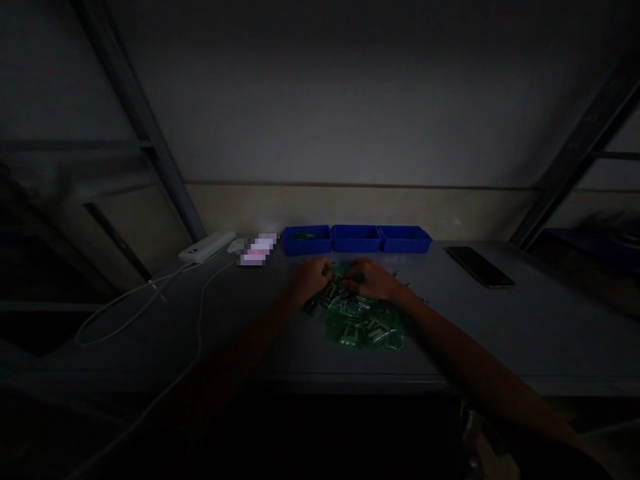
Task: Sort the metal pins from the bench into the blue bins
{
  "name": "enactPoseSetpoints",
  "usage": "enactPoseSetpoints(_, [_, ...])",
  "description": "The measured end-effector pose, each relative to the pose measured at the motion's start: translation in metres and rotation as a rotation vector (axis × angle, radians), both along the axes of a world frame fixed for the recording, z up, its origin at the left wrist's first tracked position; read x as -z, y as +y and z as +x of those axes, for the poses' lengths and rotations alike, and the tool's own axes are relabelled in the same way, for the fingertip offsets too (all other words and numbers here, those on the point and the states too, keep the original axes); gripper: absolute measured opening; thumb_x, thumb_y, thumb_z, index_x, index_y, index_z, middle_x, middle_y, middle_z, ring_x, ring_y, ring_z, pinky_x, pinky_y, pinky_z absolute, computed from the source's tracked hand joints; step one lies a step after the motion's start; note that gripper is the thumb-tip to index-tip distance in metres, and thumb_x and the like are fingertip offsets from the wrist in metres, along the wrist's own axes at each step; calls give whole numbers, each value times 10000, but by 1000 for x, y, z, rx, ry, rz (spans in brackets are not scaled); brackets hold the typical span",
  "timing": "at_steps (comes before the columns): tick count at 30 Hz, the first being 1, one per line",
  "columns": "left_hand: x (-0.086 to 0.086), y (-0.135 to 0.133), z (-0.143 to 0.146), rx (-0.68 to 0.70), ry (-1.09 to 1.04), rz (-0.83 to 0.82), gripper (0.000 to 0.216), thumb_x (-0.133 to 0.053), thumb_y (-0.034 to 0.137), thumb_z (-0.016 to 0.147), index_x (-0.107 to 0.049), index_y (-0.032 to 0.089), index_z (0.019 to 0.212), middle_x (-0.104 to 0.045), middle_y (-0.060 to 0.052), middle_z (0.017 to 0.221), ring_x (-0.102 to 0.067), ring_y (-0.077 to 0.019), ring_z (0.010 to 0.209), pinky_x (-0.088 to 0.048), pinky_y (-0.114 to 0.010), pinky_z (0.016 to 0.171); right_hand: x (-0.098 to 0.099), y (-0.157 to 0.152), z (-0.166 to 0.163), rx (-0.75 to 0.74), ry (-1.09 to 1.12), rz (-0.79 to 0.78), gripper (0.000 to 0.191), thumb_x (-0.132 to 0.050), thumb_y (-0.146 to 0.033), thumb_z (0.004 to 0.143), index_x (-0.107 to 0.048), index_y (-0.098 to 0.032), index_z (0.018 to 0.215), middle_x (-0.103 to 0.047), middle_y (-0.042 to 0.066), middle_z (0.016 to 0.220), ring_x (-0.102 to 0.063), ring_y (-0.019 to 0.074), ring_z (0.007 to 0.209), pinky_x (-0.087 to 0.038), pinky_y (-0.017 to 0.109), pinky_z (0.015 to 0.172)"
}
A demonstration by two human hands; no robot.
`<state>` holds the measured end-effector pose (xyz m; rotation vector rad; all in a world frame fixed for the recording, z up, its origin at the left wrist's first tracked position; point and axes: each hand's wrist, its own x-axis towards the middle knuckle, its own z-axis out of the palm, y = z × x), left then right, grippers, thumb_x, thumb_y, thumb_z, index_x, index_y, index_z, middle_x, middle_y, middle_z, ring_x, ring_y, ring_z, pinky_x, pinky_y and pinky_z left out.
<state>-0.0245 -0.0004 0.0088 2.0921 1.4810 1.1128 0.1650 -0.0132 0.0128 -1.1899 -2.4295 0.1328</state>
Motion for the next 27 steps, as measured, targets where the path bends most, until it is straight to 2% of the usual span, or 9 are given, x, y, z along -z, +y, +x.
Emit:
enactPoseSetpoints(2, [-4, 0, -2, -33, -92, -21, 73, -647, 162, 669, -600, 218, 666, -637, -22, 659, -600, -191, 731, -430, -246, 695, -1, 0, -1, 57, 54, 24, 216, -616, -359, 790, -728, -194, 871, -616, 121, 1131, -574, 250, 1056, -431, 382, 918])
enactPoseSetpoints(4, [-9, 1, -4, -56, -241, -27, 50, -629, 182, 696, -591, 212, 684, -625, -11, 644, -595, -170, 689, -424, -225, 637, -1, 0, -3, 97, 129, 55, 203, -595, -330, 805, -719, -172, 834, -625, 132, 1081, -576, 239, 1028, -427, 383, 912])
enactPoseSetpoints(8, [-15, -3, 1, -17, -537, -133, 73, -585, 253, 765, -564, 187, 789, -618, -3, 634, -601, -149, 606, -431, -225, 572, -4, 0, -8, 105, 424, -30, 225, -521, -316, 838, -680, -163, 880, -662, 54, 825, -603, 170, 780, -467, 308, 744])
enactPoseSetpoints(12, [-14, -10, 15, 103, -785, -283, 193, -603, 323, 776, -512, 181, 871, -628, 8, 638, -634, -154, 608, -489, -266, 636, -8, -1, -12, 110, 763, -169, 268, -500, -383, 799, -632, -150, 793, -599, 0, 640, -534, 126, 580, -415, 241, 559])
enactPoseSetpoints(16, [-11, -13, 21, 190, -794, -329, 217, -649, 322, 747, -510, 174, 822, -626, 13, 634, -635, -144, 621, -501, -281, 685, -12, -2, -13, 111, 938, -147, 201, -514, -363, 730, -569, -171, 707, -530, -24, 590, -464, 102, 532, -371, 219, 510])
enactPoseSetpoints(19, [-9, -11, 20, 137, -682, -297, 179, -680, 299, 710, -566, 163, 735, -626, 5, 652, -604, -128, 616, -471, -230, 604, -14, -3, -11, 145, 932, -125, 180, -502, -349, 726, -554, -177, 717, -475, -42, 537, -422, 98, 483, -338, 215, 467])
enactPoseSetpoints(22, [-10, -8, 18, 52, -637, -304, 172, -677, 312, 708, -604, 159, 679, -585, 11, 595, -533, -104, 523, -415, -205, 497, -15, -8, -10, 199, 835, -5, 150, -481, -311, 754, -558, -183, 743, -530, -23, 558, -478, 115, 500, -365, 223, 488])
enactPoseSetpoints(25, [-16, -9, 18, 57, -807, -464, 257, -633, 384, 752, -605, 144, 669, -565, -5, 569, -490, -93, 468, -401, -216, 460, -15, -13, -11, 182, 687, 158, 113, -482, -256, 767, -577, -196, 775, -650, 26, 713, -587, 143, 626, -437, 245, 601])
enactPoseSetpoints(27, [-21, -11, 18, 112, -937, -561, 282, -622, 404, 765, -607, 136, 678, -585, -26, 599, -500, -95, 484, -411, -224, 470, -14, -16, -12, 155, 619, 204, 119, -482, -226, 763, -592, -199, 798, -684, 47, 795, -624, 162, 700, -460, 264, 668])
